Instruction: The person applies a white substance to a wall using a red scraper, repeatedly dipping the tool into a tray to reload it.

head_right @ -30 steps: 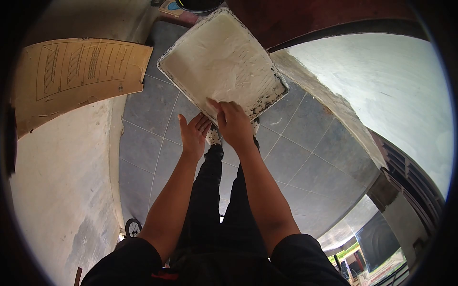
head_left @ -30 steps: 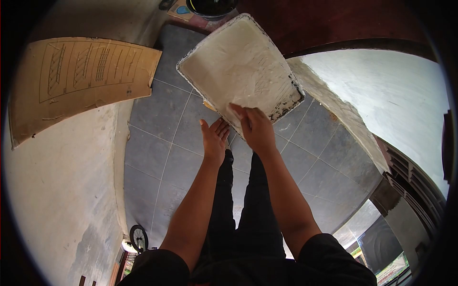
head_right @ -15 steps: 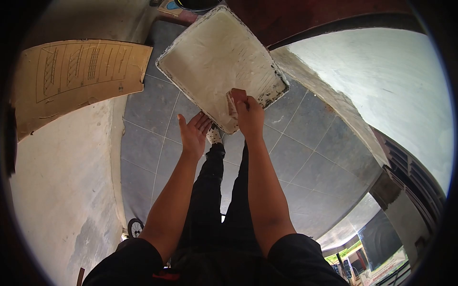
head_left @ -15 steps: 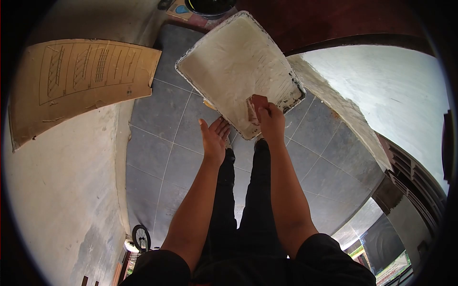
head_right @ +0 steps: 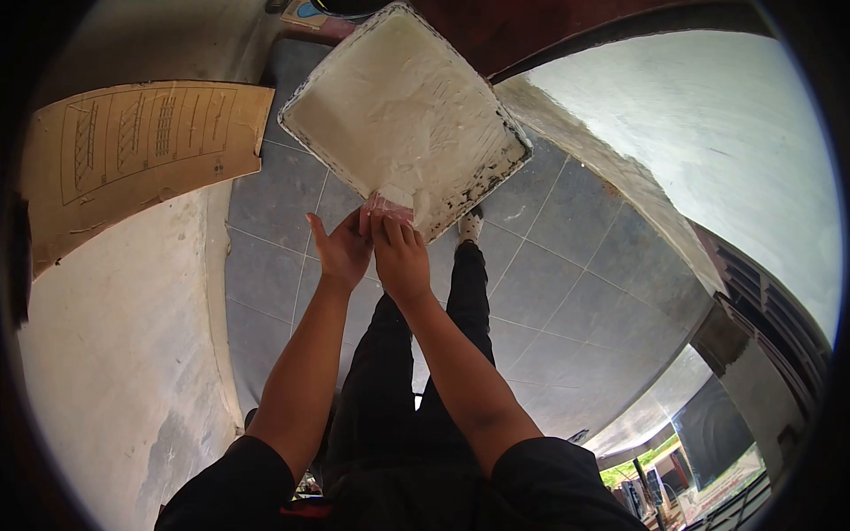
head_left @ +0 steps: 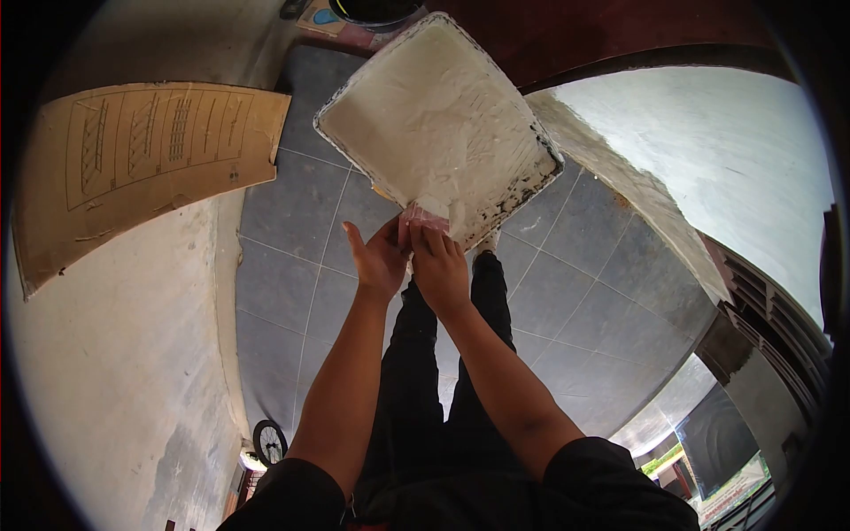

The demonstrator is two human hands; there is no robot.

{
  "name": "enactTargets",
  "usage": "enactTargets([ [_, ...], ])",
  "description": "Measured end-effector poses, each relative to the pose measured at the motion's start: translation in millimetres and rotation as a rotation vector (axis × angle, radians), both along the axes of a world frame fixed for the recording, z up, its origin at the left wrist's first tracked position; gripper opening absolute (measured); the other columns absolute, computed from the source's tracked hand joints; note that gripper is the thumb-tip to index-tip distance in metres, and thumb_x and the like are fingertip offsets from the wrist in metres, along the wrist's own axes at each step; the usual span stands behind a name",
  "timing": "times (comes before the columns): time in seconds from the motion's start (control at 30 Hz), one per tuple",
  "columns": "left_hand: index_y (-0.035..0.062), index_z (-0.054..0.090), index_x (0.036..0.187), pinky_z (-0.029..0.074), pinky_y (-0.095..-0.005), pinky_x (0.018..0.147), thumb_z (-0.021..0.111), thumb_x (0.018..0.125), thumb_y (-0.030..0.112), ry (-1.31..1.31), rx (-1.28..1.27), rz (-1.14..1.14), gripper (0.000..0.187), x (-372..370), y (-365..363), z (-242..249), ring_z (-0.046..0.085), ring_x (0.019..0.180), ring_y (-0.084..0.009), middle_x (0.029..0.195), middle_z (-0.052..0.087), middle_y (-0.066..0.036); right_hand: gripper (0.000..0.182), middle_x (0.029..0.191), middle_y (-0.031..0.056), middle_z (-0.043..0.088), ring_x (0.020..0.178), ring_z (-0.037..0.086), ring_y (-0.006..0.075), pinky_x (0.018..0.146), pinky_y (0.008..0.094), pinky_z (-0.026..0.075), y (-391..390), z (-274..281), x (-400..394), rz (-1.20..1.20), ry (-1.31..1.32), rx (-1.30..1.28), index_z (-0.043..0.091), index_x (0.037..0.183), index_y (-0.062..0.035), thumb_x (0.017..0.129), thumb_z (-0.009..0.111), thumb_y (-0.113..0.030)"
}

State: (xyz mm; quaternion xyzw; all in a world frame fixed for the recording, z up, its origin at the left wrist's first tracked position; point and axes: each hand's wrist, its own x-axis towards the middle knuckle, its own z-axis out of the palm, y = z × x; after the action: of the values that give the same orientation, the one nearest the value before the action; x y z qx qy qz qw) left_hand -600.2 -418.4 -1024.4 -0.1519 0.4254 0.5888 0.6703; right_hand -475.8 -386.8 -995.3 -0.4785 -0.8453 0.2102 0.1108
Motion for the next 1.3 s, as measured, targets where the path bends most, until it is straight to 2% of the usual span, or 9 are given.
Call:
enactTargets([
  [0.2, -0.0151, 0.036, 0.147, 0.029, -0.0424, 0.12, 0.019, 0.081, 0.095, -0.097, 0.009, 0.043, 0.13, -2, 2, 5, 0.044, 0.139, -0.0337, 0.145, 0.05, -0.025, 0.048, 0.11, 0.0061, 0.061, 0.097, 0.064, 0.023, 0.083, 0.0365, 0.052, -13, 17, 8, 0.032, 0.011, -0.046, 0.061, 0.13, -0.0043, 0.083, 0.064, -0.01],
  [0.37, -0.0164, 0.034, 0.147, 0.031, -0.0426, 0.119, 0.019, 0.081, 0.096, -0.037, -0.054, 0.02, 0.131, -2, 3, 4, 0.046, 0.137, -0.0363, 0.145, 0.048, -0.027, 0.043, 0.105, 0.0079, 0.067, 0.089, 0.066, 0.0282, 0.082, 0.0393, 0.053, 1, 66, 32, 0.006, 0.14, -0.11, 0.068, 0.12, -0.0065, 0.078, 0.066, 0.002],
  [0.5, -0.0164, 0.034, 0.147, 0.031, -0.0422, 0.119, 0.019, 0.08, 0.096, 0.016, -0.033, -0.029, 0.132, -3, 4, -1, 0.047, 0.135, -0.0359, 0.143, 0.05, -0.027, 0.023, 0.1, 0.0044, 0.069, 0.086, 0.068, 0.0183, 0.078, 0.0318, 0.053, 15, 55, 48, -0.68, 0.383, -0.382, 0.067, 0.111, -0.0052, 0.09, 0.062, 0.002],
  [0.53, -0.0164, 0.034, 0.147, 0.031, -0.0422, 0.119, 0.019, 0.08, 0.096, 0.016, -0.032, -0.03, 0.132, -3, 2, -3, 0.047, 0.135, -0.0359, 0.143, 0.05, -0.027, 0.023, 0.1, 0.0044, 0.069, 0.086, 0.068, 0.0183, 0.078, 0.0318, 0.053, 13, 41, 49, -0.681, 0.383, -0.381, 0.067, 0.111, -0.0052, 0.09, 0.062, 0.002],
  [0.6, -0.0117, 0.038, 0.147, 0.031, -0.0423, 0.117, 0.02, 0.082, 0.095, -0.018, -0.015, -0.026, 0.126, -4, 2, -7, 0.048, 0.134, -0.0344, 0.143, 0.051, -0.024, 0.022, 0.104, 0.0047, 0.069, 0.088, 0.068, 0.0175, 0.072, 0.0329, 0.053, 7, 18, 42, -1.198, 1.133, -0.865, 0.062, 0.115, -0.0052, 0.093, 0.066, -0.003],
  [0.73, -0.0147, 0.038, 0.145, 0.03, -0.043, 0.119, 0.02, 0.08, 0.097, 0.002, -0.068, -0.044, 0.131, -7, 5, -3, 0.047, 0.134, -0.0344, 0.142, 0.051, -0.025, 0.018, 0.11, 0.001, 0.067, 0.093, 0.064, 0.0146, 0.076, 0.0277, 0.05, -25, 6, 14, -1.317, 1.463, -1.284, 0.06, 0.115, -0.0118, 0.098, 0.067, -0.011],
  [1.1, -0.0131, 0.04, 0.145, 0.032, -0.0437, 0.118, 0.019, 0.08, 0.096, -0.119, -0.03, -0.065, 0.129, -17, 8, -4, 0.047, 0.135, -0.0352, 0.144, 0.051, -0.025, 0.023, 0.106, 0.0046, 0.069, 0.087, 0.067, 0.0148, 0.068, 0.0312, 0.054, -73, 2, 8, -1.466, 1.428, -1.316, 0.06, 0.119, -0.0073, 0.097, 0.067, -0.011],
  [1.17, -0.0135, 0.042, 0.144, 0.033, -0.0437, 0.117, 0.019, 0.08, 0.096, -0.087, -0.03, -0.069, 0.129, -16, 6, -10, 0.049, 0.132, -0.0349, 0.141, 0.053, -0.024, 0.016, 0.102, 0.0045, 0.07, 0.08, 0.067, 0.0149, 0.064, 0.0293, 0.053, -73, 16, 39, -1.324, 1.136, -1.374, 0.063, 0.11, -0.008, 0.095, 0.068, -0.01],
  [1.3, -0.0141, 0.045, 0.14, 0.037, -0.0431, 0.115, 0.019, 0.081, 0.095, -0.025, -0.033, -0.089, 0.127, -18, 7, -10, 0.054, 0.126, -0.0333, 0.132, 0.059, -0.023, 0.018, 0.094, 0.0046, 0.071, 0.077, 0.066, 0.0137, 0.068, 0.0309, 0.052, -21, 35, 93, -1.082, 0.882, -1.001, 0.065, 0.11, -0.003, 0.096, 0.062, -0.014],
])
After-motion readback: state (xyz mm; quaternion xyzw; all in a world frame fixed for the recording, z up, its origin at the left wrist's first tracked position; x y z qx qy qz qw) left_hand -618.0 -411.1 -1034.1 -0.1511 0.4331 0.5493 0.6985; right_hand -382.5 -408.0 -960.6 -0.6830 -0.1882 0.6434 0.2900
